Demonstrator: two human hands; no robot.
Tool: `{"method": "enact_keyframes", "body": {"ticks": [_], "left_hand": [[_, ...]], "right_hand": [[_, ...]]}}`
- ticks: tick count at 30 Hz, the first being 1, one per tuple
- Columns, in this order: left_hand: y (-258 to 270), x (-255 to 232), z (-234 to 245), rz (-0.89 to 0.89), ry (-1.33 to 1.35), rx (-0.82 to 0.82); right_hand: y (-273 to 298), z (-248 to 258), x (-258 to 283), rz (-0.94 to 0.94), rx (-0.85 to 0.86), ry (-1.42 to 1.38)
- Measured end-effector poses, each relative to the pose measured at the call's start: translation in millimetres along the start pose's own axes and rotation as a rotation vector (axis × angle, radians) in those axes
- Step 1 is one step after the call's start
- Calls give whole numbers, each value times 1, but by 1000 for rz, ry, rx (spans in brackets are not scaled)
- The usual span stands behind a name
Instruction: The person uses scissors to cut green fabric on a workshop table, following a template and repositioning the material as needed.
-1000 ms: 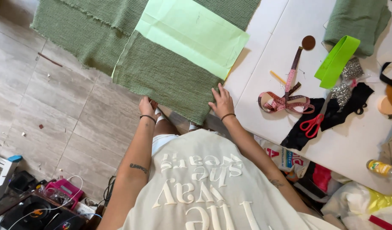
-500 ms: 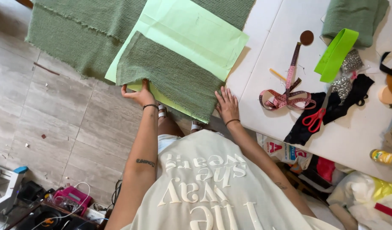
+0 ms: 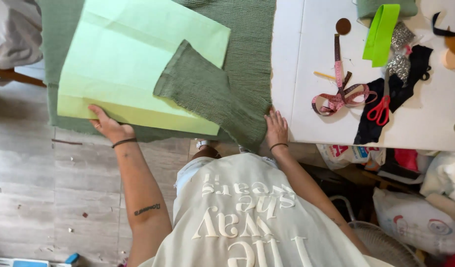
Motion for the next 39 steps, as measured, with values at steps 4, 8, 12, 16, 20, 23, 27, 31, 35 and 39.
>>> {"method": "enact_keyframes", "body": {"ticks": [4, 8, 12, 16, 20, 23, 27, 31, 35, 39], "left_hand": [[-134, 43, 65, 41, 34, 34], [-219, 82, 85, 205, 154, -28], [-263, 122, 80, 343, 279, -38], [-172, 65, 6, 393, 131, 52], [-158, 98, 26, 77, -885, 378], [-149, 151, 48, -504, -1365, 728], [-28, 124, 34, -795, -1367, 1295], [17, 144, 3, -907, -1330, 1575], [12, 172, -24, -963, -1499, 1563], [-14, 164, -44, -918, -1558, 1546]], "right_hand": [[-4, 9, 38, -81, -115, 74], [-17, 46, 132, -19, -232, -29], [-41, 33, 217, 116, 19, -118], [-71, -61, 208, -31, 99, 31], [-77, -68, 184, -67, -58, -159], [-63, 2, 153, -322, -296, -600], [-3, 102, 95, -911, -1081, -1275], [47, 99, 32, -994, -1163, -1364], [69, 94, -13, -1097, -1259, -1617], [52, 75, -45, -1205, -1284, -1900]]}}
Point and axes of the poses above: each hand's wrist, its own y-axis away from the middle knuckle, its own z-axis out of the back of the hand, x = y × z, the point moved 2 cm from there along -y, towards the middle knuckle, and after that the axes turned 1 degree about y, right-handed, at the moved point
